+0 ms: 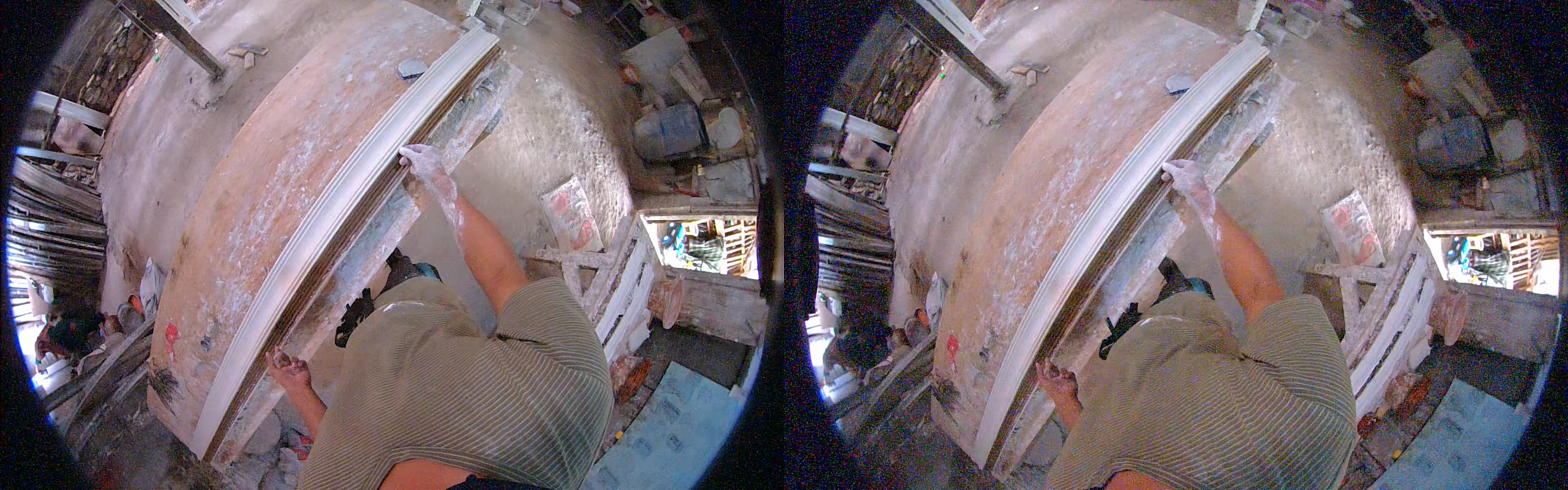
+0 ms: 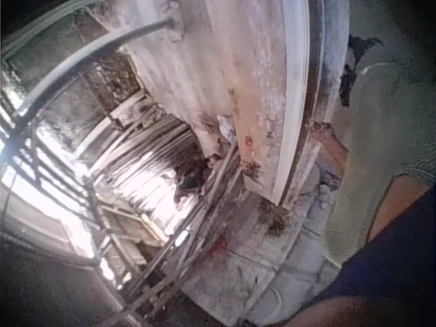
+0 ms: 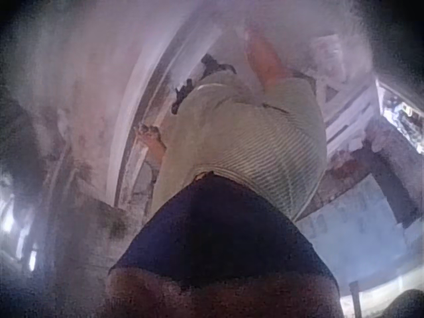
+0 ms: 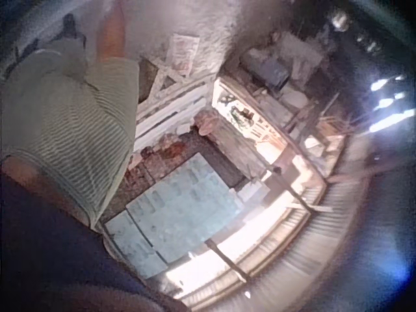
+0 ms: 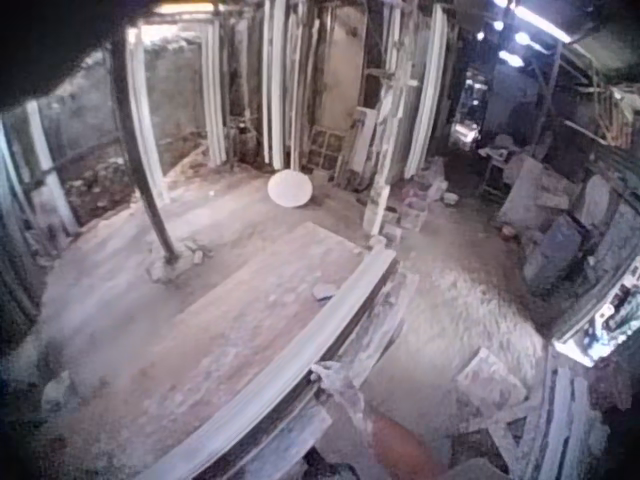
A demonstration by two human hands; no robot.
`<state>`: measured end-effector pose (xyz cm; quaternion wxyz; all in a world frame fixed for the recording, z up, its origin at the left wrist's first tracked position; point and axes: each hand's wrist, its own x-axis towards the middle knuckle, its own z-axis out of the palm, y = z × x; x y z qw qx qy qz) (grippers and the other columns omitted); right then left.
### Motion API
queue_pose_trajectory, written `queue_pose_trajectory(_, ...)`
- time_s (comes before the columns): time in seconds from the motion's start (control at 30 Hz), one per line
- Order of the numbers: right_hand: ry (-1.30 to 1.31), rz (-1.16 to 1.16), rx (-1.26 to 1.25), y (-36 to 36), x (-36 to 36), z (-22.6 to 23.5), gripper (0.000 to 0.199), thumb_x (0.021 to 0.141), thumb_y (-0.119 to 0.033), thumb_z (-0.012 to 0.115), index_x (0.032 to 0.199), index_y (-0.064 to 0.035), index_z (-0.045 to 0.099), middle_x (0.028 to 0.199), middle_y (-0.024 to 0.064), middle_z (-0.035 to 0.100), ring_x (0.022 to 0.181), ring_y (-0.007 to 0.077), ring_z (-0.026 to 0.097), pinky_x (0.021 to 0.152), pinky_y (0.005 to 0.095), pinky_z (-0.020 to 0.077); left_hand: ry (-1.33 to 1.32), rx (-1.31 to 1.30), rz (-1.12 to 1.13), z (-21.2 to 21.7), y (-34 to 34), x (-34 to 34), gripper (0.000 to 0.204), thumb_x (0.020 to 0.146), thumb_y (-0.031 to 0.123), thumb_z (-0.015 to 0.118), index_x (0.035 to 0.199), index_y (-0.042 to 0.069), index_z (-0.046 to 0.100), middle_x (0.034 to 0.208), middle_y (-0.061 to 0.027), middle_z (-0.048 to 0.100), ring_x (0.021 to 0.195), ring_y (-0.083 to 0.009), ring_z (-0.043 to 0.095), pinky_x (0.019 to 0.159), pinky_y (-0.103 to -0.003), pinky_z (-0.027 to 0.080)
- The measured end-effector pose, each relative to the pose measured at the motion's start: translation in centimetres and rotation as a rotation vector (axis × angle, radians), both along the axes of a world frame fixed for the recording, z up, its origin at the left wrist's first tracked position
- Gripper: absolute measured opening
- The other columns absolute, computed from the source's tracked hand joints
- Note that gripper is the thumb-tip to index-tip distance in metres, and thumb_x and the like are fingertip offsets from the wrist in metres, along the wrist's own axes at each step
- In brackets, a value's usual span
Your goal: The person repeatedly wipes and scrapes long white moldings on a workbench using a brush and a scraper. They flip and reposition the moldings to clean different sides, then carry one to a rack and return to continue cleaning other pieces.
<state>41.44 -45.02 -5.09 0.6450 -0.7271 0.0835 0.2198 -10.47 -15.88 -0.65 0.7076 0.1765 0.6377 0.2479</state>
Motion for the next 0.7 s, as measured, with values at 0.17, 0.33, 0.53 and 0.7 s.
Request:
queue_pose_trajectory(0.17,-0.082,0.050,-0.068,-0.1,0.8,-0.7,0.019,0.085,-0.023,0.066,0.084,-0.0056,0.073,0.070,-0.0004,0.067,0.054,0.0089,0.052,0.052,0.0255,0.0429,-0.139,-0.063,-0.028,-0.6,0.0,0.4,0.043,0.083,0.052,0.065,0.108,0.017,0.062,0.065,0.0117,0.061,0.047,-0.0115,0.043,0.042,-0.027,0.033)
queue_pose_trajectory(0.33,-0.147,0.040,-0.324,1.0,0.2,0.4,0.022,0.083,-0.025,0.063,0.086,-0.0049,0.072,0.074,0.0070,0.070,0.068,0.0157,0.065,0.064,0.0309,0.0506,0.001,-0.053,0.008,-0.5,-0.4,2.1,0.042,0.083,0.051,0.064,0.109,0.018,0.061,0.068,0.0120,0.062,0.046,-0.0117,0.042,0.042,-0.027,0.033)
queue_pose_trajectory(0.53,-0.261,-0.185,-0.719,4.0,-1.4,0.6,0.027,0.081,-0.028,0.057,0.084,-0.0062,0.073,0.079,0.0169,0.070,0.077,0.0325,0.069,0.072,0.0426,0.0533,-0.050,-0.100,0.034,0.4,0.1,2.0,0.039,0.084,0.051,0.063,0.105,0.018,0.061,0.069,0.0107,0.062,0.045,-0.0119,0.041,0.042,-0.025,0.033)
queue_pose_trajectory(0.7,-0.157,-0.386,-0.957,4.5,0.2,-3.6,0.027,0.082,-0.030,0.055,0.076,-0.0101,0.072,0.077,0.0155,0.070,0.073,0.0323,0.070,0.066,0.0433,0.0557,-0.070,-0.077,0.052,-0.3,0.6,0.6,0.040,0.084,0.052,0.062,0.104,0.018,0.061,0.070,0.0090,0.063,0.045,-0.0121,0.041,0.041,-0.025,0.033)
